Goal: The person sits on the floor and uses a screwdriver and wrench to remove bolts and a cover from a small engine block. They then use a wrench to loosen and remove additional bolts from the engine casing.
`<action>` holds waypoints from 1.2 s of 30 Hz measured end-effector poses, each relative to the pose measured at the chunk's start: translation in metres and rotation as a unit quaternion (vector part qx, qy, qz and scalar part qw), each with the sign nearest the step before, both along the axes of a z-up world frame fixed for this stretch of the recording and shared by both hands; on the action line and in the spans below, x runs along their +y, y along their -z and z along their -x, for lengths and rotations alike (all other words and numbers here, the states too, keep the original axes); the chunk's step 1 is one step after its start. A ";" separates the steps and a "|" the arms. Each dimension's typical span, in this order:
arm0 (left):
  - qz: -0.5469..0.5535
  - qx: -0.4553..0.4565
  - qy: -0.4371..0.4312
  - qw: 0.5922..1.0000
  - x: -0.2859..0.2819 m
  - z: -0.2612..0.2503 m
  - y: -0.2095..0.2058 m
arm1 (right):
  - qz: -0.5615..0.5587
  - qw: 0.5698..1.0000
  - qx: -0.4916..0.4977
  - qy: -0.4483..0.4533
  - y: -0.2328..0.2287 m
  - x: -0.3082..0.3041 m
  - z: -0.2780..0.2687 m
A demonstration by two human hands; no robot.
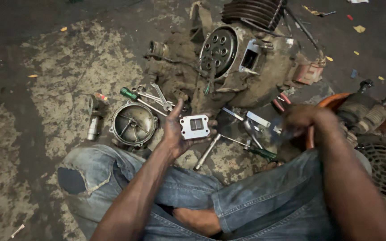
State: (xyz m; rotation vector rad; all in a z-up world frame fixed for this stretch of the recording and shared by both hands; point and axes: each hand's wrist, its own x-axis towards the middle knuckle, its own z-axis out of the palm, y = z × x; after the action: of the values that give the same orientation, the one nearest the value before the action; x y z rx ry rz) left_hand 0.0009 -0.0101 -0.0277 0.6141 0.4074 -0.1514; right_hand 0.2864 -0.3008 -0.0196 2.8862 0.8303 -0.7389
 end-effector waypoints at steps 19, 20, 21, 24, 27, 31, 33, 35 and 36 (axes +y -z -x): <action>-0.083 0.037 -0.017 0.996 -0.020 -0.007 0.026 | -0.346 0.871 0.341 -0.075 0.008 0.091 0.131; -0.088 0.029 -0.021 0.995 -0.021 -0.008 0.030 | -0.340 0.872 0.348 -0.053 0.011 0.093 0.135; -0.093 0.021 -0.026 0.995 -0.022 -0.009 0.033 | -0.354 0.868 0.343 -0.058 0.014 0.093 0.137; -0.150 0.018 0.008 0.988 -0.028 -0.005 0.037 | -0.372 0.875 0.300 -0.076 0.021 0.092 0.140; -0.214 0.038 0.038 0.975 -0.032 -0.009 0.035 | -0.327 0.910 0.227 -0.113 0.007 0.088 0.128; -0.236 0.036 0.078 0.968 -0.037 -0.013 0.035 | -0.239 0.938 0.150 -0.200 -0.020 0.068 0.091; -0.303 0.026 0.079 0.949 -0.036 -0.013 0.033 | -0.175 0.954 0.112 -0.215 -0.030 0.049 0.067; -0.379 0.019 0.082 0.921 -0.034 -0.012 0.030 | -0.109 0.978 0.077 -0.162 -0.041 0.018 0.038; -0.422 0.016 0.085 0.902 -0.032 -0.011 0.028 | -0.086 0.988 0.049 -0.119 -0.047 -0.002 0.023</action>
State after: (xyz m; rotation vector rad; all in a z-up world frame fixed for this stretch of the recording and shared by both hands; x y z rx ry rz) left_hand 0.0121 -0.0424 -0.0558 1.5108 0.4453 -0.1492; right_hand 0.2639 -0.3028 0.0277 2.8403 1.2833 -0.8248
